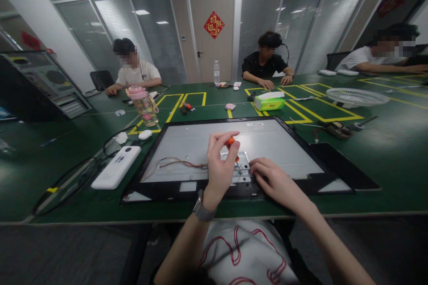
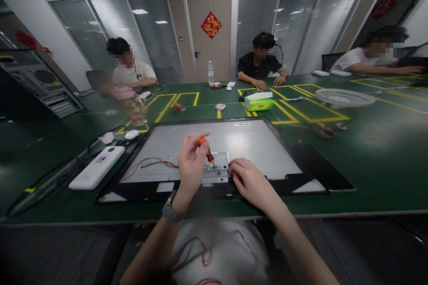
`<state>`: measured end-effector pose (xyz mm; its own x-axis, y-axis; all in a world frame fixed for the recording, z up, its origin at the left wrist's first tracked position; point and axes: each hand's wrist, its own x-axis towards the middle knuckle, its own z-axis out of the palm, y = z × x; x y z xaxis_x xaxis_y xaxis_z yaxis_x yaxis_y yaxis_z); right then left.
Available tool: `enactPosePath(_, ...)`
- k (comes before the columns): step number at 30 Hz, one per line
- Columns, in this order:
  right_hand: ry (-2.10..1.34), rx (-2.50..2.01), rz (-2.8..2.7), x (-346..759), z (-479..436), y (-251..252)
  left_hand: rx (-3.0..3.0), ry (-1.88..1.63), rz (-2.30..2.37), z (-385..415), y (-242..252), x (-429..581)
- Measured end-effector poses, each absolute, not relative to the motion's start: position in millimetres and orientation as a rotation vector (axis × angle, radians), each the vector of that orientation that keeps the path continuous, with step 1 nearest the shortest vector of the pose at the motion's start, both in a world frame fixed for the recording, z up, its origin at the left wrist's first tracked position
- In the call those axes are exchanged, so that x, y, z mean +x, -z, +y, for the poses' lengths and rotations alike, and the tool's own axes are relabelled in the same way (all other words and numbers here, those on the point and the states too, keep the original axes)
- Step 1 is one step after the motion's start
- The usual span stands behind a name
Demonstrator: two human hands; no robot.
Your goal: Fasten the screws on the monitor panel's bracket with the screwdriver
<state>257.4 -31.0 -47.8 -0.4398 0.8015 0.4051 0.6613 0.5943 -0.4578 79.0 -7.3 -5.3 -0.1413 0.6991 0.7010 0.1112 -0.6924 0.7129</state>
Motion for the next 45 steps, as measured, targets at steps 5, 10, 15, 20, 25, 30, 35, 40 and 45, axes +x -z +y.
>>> enactPosePath(5,-0.308,-1.157,-2.237,257.8,-29.6,49.0,1.617,-1.867,0.819,-7.9,7.9,79.3)
enactPosePath(10,-0.293,-1.149,-2.228,257.5,-29.7,48.6,1.692,-1.853,0.828,-8.1,7.4,80.3)
enactPosePath(15,-0.311,-1.144,-2.231,258.2,-31.5,48.7,1.824,-1.956,0.901,-8.5,6.2,78.2)
enactPosePath(20,-0.324,-1.159,-2.237,258.5,-31.0,48.9,1.782,-1.902,0.846,-8.9,7.3,77.3)
enactPosePath(25,-0.324,-1.155,-2.236,258.0,-29.8,49.1,1.736,-1.971,0.95,-8.2,6.7,77.9)
enactPosePath(30,-0.325,-1.163,-2.243,258.3,-29.8,49.3,1.711,-1.944,0.872,-7.5,6.6,77.4)
enactPosePath(35,-0.309,-1.16,-2.241,258.3,-29.7,48.3,1.715,-1.976,0.956,-7.7,5.7,76.9)
enactPosePath(40,-0.299,-1.156,-2.236,257.4,-30.6,46.8,1.684,-1.903,0.872,-8.6,7.5,77.3)
enactPosePath(45,-0.291,-1.155,-2.224,256.9,-31.6,44.9,1.629,-1.913,0.945,-7.7,7.8,79.5)
